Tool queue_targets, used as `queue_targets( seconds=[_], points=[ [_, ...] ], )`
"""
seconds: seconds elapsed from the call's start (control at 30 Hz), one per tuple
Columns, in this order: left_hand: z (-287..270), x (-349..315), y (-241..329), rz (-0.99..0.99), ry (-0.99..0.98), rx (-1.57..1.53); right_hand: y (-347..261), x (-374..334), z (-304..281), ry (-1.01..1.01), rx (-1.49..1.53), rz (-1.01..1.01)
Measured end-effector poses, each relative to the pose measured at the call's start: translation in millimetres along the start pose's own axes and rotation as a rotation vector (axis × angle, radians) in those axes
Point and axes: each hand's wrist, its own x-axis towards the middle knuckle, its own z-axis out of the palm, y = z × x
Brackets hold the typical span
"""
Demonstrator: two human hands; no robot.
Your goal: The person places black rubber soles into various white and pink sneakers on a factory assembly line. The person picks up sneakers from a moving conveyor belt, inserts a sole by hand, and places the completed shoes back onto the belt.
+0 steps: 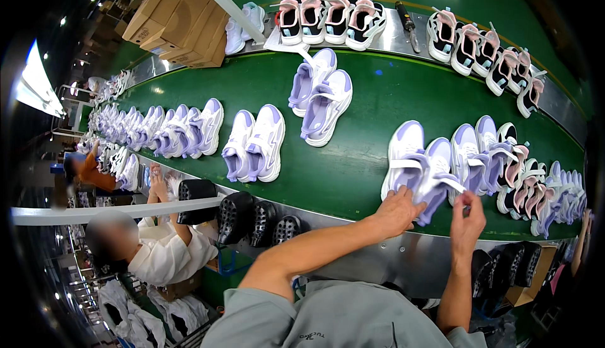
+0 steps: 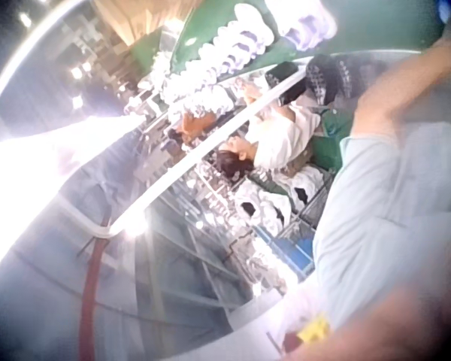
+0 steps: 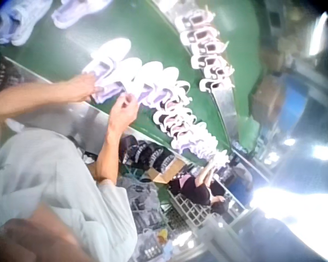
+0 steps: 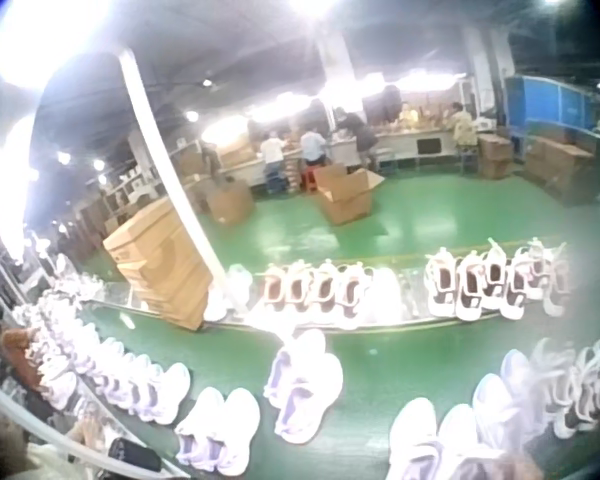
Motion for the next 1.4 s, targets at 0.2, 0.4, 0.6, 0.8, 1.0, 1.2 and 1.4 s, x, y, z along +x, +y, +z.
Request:
queue_targets(
  seconds=[0.2, 0.4, 0.6, 0.8, 1.0, 1.2, 1.4],
  points=[
    [-164.3, -49.6, -145.7, -0.443, -0.186, 0.85, -31.5, -63.2, 16.1, -0.308, -0.299, -0.405],
    [-169.3, -35.3, -253.7, -0.295, -0.232, 0.589, -16.9, -52.7, 113.2, -0.258, -0.455, -0.507],
    [-153.0, -10.8, -228.0, -0.34, -0.134, 0.369, 24.4, 15.3, 96.7, -0.155, -0.561, -0.619],
    [-93.2, -98.7, -16.4, -0.278, -0.102, 0.284, -32.7, -32.9, 44.1, -0.077, -0.311, -0.512],
    [-3.6, -176.6, 81.9, -0.265, -0.292, 0.135, -14.0, -161.2, 25.5, -0.452, 0.015, 0.029],
    [-16.9, -129.4, 94.1, -0.32, 0.106, 0.193, -0.6, -194.8, 43.0, -0.515, 0.106, -0.01],
    [14.1, -94.1, 23.9, -0.245, 0.288, -0.379, 21.8, -178.7, 54.5, -0.242, 0.104, -0.059]
  ],
)
